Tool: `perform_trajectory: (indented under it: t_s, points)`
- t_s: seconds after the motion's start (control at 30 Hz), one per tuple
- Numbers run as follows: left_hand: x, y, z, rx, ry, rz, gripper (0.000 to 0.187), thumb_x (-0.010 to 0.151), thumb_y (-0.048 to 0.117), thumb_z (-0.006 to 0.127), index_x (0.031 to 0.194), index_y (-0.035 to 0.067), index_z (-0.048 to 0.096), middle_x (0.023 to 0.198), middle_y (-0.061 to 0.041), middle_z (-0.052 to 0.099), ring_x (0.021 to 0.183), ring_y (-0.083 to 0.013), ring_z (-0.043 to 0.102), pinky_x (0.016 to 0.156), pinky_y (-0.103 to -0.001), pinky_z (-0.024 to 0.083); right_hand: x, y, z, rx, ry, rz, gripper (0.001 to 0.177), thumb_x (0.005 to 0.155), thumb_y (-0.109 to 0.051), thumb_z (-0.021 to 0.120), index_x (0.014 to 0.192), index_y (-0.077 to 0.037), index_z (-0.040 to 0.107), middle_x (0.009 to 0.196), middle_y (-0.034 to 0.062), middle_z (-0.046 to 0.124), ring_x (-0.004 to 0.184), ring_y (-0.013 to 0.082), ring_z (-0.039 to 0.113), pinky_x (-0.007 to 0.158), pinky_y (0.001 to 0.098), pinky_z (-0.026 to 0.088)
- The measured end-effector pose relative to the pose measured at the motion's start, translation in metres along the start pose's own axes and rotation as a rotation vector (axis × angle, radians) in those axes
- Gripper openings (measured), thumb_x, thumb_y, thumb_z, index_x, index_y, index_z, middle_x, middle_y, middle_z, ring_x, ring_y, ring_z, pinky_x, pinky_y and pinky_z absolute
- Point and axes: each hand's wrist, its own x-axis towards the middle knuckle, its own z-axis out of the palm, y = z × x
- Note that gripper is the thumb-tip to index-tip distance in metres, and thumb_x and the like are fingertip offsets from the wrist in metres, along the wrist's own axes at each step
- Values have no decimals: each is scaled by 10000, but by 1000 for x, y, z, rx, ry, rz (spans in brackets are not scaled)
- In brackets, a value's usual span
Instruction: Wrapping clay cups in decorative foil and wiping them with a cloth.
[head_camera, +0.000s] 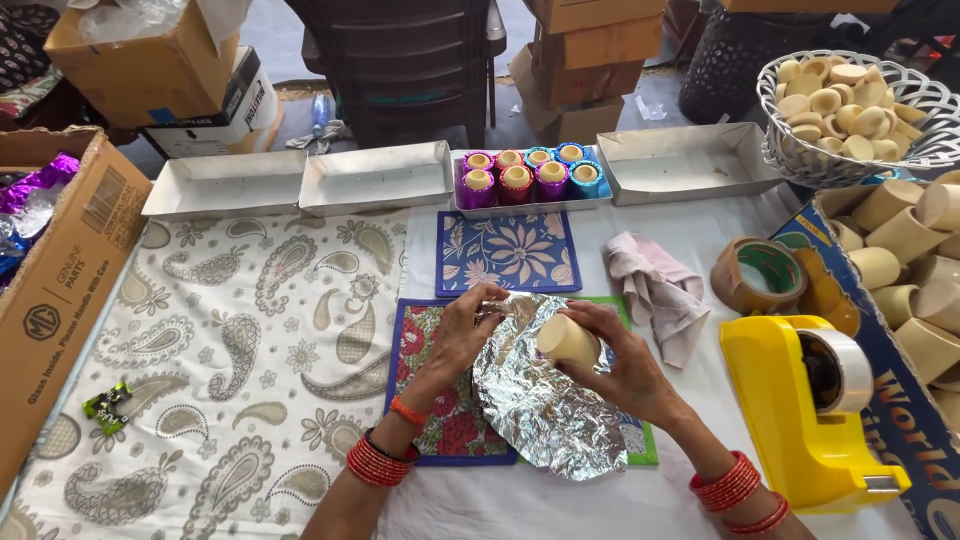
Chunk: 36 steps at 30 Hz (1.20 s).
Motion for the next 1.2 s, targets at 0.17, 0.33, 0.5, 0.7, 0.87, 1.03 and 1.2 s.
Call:
perform_trajectory:
  t_s: [0.17, 0.33, 0.5, 0.7, 0.87, 1.03, 1.2]
  points:
    - [2, -5, 4, -26, -2, 29, 277, 889, 18, 693, 1158, 78, 665, 1193, -119, 723, 1041, -223, 750, 867, -330, 662, -1, -3, 2, -1, -24, 54, 716, 787, -168, 853, 1397, -84, 489, 1411, 137, 613, 1299, 310, 619, 1081, 420, 528]
    - [1, -20, 7, -37, 27, 23, 273, 887, 17, 698, 1150, 86, 665, 1179, -116, 732, 1036, -222, 751, 861, -329, 661, -3, -5, 15, -28, -226, 135, 714, 817, -191, 823, 1438, -118, 478, 1419, 127, 608, 1281, 292, 622, 1077, 425, 519]
    - [-3, -4, 4, 36, 138, 46, 239, 900, 28, 707, 1128, 94, 682, 1170, -104, 726, 1046, -230, 726, 855, -339, 638, -7, -4, 19, -133, -353, 127, 722, 849, -262, 789, 1481, -157, 456, 1425, 121, 602, 1258, 289, 614, 1071, 454, 488]
    - [-9, 22, 4, 297, 412, 393, 271, 859, -2, 697, 1124, 44, 666, 1148, -133, 685, 1102, -289, 633, 980, -413, 518, 0, -19, 8, -43, -312, 63, 786, 818, -224, 815, 1491, -116, 425, 1476, 161, 528, 1321, 329, 539, 1084, 471, 464]
    - [-17, 24, 7, 184, 190, 513, 194, 913, 94, 719, 1096, 57, 668, 1094, -106, 712, 1053, -251, 657, 945, -379, 543, -6, -2, -16, -29, -257, 24, 612, 804, -222, 852, 1334, -106, 570, 1331, 106, 643, 1222, 277, 616, 992, 415, 536]
    - [-23, 33, -2, 90, -117, 517, 273, 921, 256, 775, 1086, 62, 675, 1061, -101, 735, 982, -225, 689, 902, -374, 563, -16, -16, -23, -32, -511, 178, 320, 844, -309, 886, 1064, -146, 720, 1020, -2, 765, 962, 176, 731, 821, 350, 614]
    - [-23, 41, -7, 21, -321, 437, 451, 822, 336, 786, 1141, 41, 668, 1113, -121, 704, 1007, -233, 680, 878, -361, 600, -7, -66, -7, -210, -917, 152, 628, 703, -401, 906, 1102, -66, 556, 960, 80, 559, 943, 261, 545, 840, 416, 467]
